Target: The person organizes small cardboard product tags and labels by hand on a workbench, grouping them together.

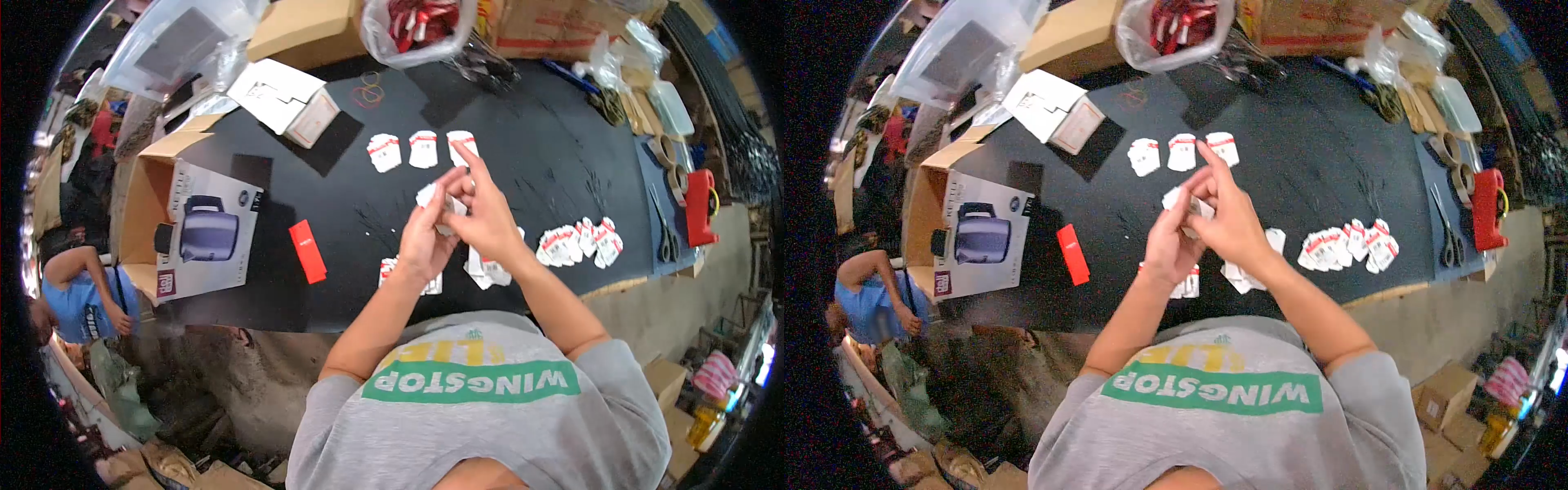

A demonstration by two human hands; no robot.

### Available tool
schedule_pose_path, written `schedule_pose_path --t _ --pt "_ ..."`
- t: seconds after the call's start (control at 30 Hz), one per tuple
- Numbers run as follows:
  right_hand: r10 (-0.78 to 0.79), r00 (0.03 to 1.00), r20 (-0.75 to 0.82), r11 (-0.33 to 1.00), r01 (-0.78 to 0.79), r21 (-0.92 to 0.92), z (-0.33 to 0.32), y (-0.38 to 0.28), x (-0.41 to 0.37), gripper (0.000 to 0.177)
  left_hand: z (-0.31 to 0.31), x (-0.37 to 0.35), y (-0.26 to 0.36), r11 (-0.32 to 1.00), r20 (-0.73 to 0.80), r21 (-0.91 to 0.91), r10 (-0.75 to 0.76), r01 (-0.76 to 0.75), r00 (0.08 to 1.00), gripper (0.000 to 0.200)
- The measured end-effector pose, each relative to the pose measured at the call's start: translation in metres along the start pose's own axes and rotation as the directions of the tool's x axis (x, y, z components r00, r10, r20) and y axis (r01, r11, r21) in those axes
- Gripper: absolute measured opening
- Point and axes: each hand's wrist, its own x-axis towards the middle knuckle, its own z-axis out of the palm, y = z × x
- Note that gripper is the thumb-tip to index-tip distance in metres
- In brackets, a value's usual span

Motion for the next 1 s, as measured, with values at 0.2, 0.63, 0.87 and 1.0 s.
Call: schedule_pose_path --t 0.2,0.63,0.87,1.0 --pt "-0.303 0.940 0.156 0.778 0.339 -0.529 -0.010 -0.024 -0.003 0.083 -0.012 0.001 0.013 0.989 -0.192 -0.069 0.118 -0.133 0.974 0.043" --pt "-0.149 0.826 0.543 0.742 0.456 -0.490 -0.021 -0.021 0.008 0.054 -0.027 -0.008 -0.005 0.950 0.010 0.269 -0.169 0.160 0.986 0.023" --pt "-0.169 0.765 0.622 0.787 0.485 -0.382 -0.040 -0.012 0.008 0.067 -0.018 -0.018 0.002 0.969 0.058 0.025 -0.247 0.246 0.967 0.030" --pt "-0.306 0.842 0.444 0.762 0.497 -0.415 -0.086 -0.033 0.031 0.060 -0.011 -0.021 0.015 0.957 0.046 0.125 -0.268 0.260 0.962 0.036"
